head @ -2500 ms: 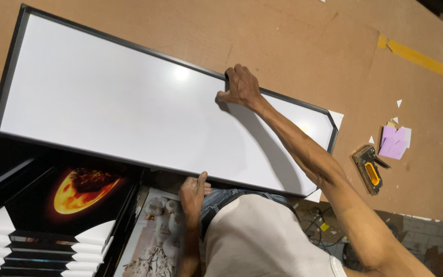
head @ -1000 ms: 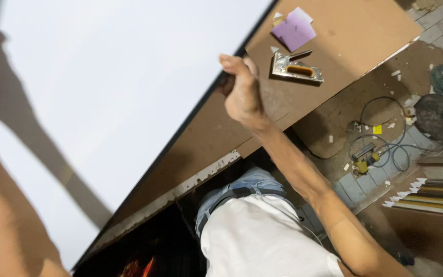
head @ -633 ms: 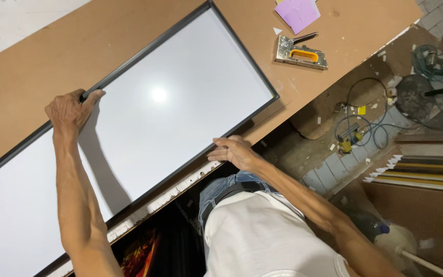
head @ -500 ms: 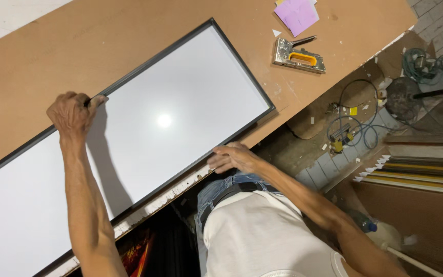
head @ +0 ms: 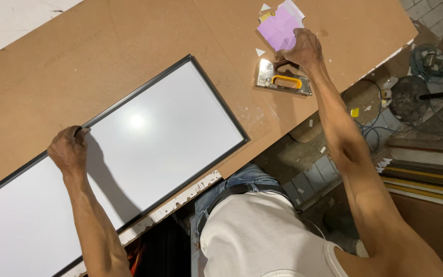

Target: The person places small purple paper pieces into the corners of a picture frame and secures them with a staple gun. The person then flips the frame and stacks it with others, repeating the process with additional frames.

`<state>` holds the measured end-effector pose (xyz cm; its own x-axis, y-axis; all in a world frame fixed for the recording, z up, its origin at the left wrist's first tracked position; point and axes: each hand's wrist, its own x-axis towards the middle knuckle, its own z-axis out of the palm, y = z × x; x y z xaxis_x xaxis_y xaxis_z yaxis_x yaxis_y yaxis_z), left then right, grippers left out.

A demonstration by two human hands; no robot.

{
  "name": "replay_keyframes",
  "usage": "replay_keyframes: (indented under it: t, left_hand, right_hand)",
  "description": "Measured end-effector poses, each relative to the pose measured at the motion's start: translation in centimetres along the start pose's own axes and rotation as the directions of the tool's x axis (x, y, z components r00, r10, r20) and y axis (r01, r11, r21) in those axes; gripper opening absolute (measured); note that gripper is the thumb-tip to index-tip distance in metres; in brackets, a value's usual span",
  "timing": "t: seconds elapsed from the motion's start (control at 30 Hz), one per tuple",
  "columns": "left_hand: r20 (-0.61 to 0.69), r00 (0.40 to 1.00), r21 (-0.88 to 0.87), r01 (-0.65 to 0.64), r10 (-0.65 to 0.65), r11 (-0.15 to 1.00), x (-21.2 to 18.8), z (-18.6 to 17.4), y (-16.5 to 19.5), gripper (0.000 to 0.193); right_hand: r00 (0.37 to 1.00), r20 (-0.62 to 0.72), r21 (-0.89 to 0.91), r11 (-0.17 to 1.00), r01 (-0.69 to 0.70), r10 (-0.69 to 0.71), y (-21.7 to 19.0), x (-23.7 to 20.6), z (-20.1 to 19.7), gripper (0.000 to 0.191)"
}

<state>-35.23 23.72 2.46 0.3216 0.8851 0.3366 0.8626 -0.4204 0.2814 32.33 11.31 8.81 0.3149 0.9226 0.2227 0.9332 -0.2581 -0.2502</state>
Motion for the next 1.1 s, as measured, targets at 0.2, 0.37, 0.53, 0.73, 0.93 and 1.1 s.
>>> replay_keyframes:
  t: [0.2, 0.37, 0.53, 0.73, 0.93, 1.1]
  left_hand:
    - [0.071, 0.995, 0.014, 0.064, -0.065, 0.998, 0.1, 0.3, 0.1, 0.007]
    - [0.108, 0.993, 0.006, 0.041, -0.042, 0.999, -0.6, 0.4, -2.1, 0.002]
    - [0.13, 0.986, 0.071, -0.118, 0.108, 0.99, 3.0, -0.7, 3.4, 0.028]
    - [0.416, 0.884, -0.875, 0.324, 0.214, 0.36, 3.5, 5.7, 27.0, 0.063]
    - [0.519, 0.847, -0.853, 0.522, 0.117, 0.013, 0.1, 7.5, 30.2, 0.047]
    - [0.593, 0.803, -0.805, 0.591, 0.051, 0.049, -0.9, 7.5, 28.6, 0.038]
  right_hand:
    - [0.939, 0.281, -0.097, 0.979, -0.18, 0.2, 2.4, 0.3, 3.1, 0.053]
    - [0.978, 0.159, -0.19, 0.976, -0.104, 0.136, 3.1, -0.9, 3.6, 0.022]
    - [0.93, -0.366, -0.155, 0.984, -0.091, 0.029, -0.2, -3.2, -0.9, 0.018]
    - [0.85, -0.406, -0.045, 0.936, 0.348, -0.336, -18.2, -9.2, -4.5, 0.021]
    - [0.984, -0.083, 0.41, 0.894, 0.177, -0.157, -24.9, -11.0, -4.7, 0.034]
    - [0.98, 0.055, 0.569, 0.813, 0.126, -0.19, -22.6, -11.3, -5.8, 0.049]
